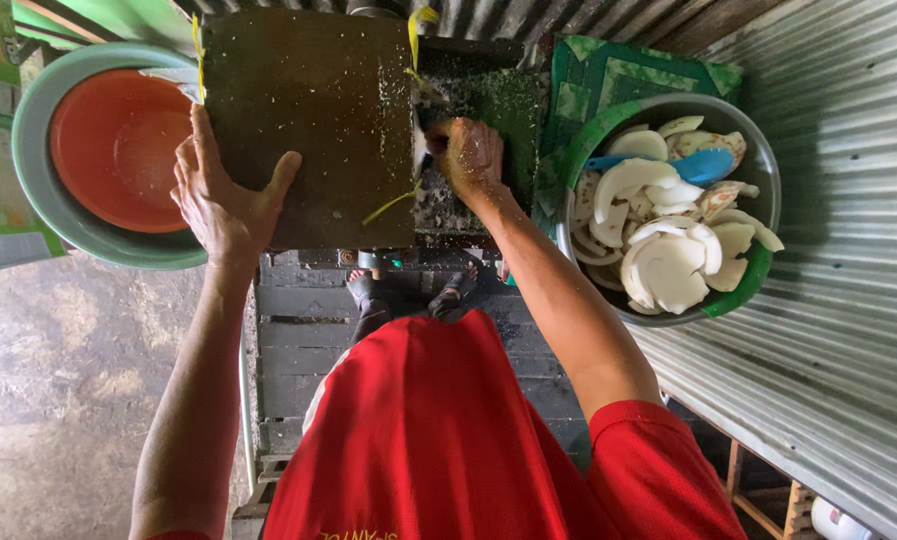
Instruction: The person grates coconut pieces using a manual grater, holding each piece with one hand and pressing it against the grater with the other. The grated coconut falls into a container below while the person continues processing multiple pieces.
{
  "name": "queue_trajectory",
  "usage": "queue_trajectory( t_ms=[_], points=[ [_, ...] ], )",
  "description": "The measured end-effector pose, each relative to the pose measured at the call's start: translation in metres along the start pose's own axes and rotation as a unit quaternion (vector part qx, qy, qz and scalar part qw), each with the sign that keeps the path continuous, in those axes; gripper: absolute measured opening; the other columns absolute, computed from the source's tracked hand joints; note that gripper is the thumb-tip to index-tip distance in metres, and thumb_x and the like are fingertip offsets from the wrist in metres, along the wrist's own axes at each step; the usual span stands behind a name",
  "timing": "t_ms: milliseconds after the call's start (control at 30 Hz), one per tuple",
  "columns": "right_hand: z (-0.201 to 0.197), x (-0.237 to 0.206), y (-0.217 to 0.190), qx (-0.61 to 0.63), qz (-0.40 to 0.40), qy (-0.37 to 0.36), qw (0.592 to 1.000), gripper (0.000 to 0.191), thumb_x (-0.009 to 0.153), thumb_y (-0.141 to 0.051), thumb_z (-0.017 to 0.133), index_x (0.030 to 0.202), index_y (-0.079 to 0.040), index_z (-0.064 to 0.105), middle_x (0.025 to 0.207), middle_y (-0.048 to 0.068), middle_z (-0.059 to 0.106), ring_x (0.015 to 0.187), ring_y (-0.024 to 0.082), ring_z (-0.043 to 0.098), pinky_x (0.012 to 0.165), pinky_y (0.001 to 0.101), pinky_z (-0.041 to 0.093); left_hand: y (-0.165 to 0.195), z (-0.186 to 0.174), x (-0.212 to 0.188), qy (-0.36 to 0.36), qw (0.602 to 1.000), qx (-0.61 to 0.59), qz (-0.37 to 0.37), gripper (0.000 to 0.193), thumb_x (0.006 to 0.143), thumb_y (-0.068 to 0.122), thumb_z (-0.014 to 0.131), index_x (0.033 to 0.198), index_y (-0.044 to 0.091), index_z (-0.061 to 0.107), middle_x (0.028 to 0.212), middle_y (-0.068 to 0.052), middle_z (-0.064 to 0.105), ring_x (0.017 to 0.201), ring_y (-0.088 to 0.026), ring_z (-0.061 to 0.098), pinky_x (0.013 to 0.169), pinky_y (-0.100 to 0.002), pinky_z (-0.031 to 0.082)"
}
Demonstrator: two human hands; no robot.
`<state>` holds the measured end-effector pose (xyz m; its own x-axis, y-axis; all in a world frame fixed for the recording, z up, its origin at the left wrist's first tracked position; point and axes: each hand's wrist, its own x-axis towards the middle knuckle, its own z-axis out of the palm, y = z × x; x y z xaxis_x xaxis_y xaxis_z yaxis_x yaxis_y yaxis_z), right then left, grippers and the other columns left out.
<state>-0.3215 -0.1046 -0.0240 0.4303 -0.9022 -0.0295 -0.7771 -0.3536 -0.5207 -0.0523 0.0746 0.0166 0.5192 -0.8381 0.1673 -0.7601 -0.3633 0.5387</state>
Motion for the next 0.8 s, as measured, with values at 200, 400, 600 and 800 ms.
queue_trajectory(
  t_ms=[200,400,600,800],
  points=[
    [-0.002,0.001,-0.007,-0.008,-0.034,0.022,0.999,0.015,0.078,-0.011,0.072,0.087,-0.014,0.083,0.082,0.018,0.075,0.073,0.037,0.073,0.067,0.0473,0.058,-0.003,0.003,-0.001,0.014,1.000,0.013,0.015,0.110,0.093,0.064,0.091,0.166,0.004,0.034,0.140,-0.021,0.057,0.128,-0.039,0.057,0.104,-0.055,0.046],
    [-0.011,0.002,-0.019,-0.035,0.038,-0.025,0.998,0.019,0.095,-0.010,0.062,0.089,-0.011,0.079,0.086,0.016,0.075,0.073,0.030,0.077,0.067,0.0443,0.059,-0.010,0.006,0.001,0.014,0.999,0.014,0.030,0.110,0.092,0.064,0.087,0.166,0.001,0.034,0.137,-0.023,0.057,0.126,-0.040,0.057,0.102,-0.056,0.047],
    [-0.008,0.003,-0.022,-0.004,-0.035,0.029,0.999,0.023,0.082,-0.010,0.061,0.086,-0.014,0.083,0.083,0.019,0.075,0.073,0.039,0.073,0.065,0.0490,0.056,-0.018,0.011,-0.002,0.022,0.999,0.004,0.037,0.106,0.093,0.063,0.086,0.164,0.004,0.034,0.139,-0.021,0.058,0.130,-0.040,0.057,0.109,-0.056,0.047],
    [-0.007,0.011,-0.023,-0.083,0.031,-0.063,0.994,0.025,0.101,-0.014,0.059,0.088,-0.006,0.079,0.096,0.021,0.074,0.087,0.037,0.073,0.076,0.0504,0.056,-0.033,0.014,0.003,0.007,1.000,-0.013,0.025,0.106,0.086,0.060,0.082,0.165,0.006,0.038,0.144,-0.019,0.059,0.128,-0.035,0.062,0.105,-0.051,0.054]
  ],
)
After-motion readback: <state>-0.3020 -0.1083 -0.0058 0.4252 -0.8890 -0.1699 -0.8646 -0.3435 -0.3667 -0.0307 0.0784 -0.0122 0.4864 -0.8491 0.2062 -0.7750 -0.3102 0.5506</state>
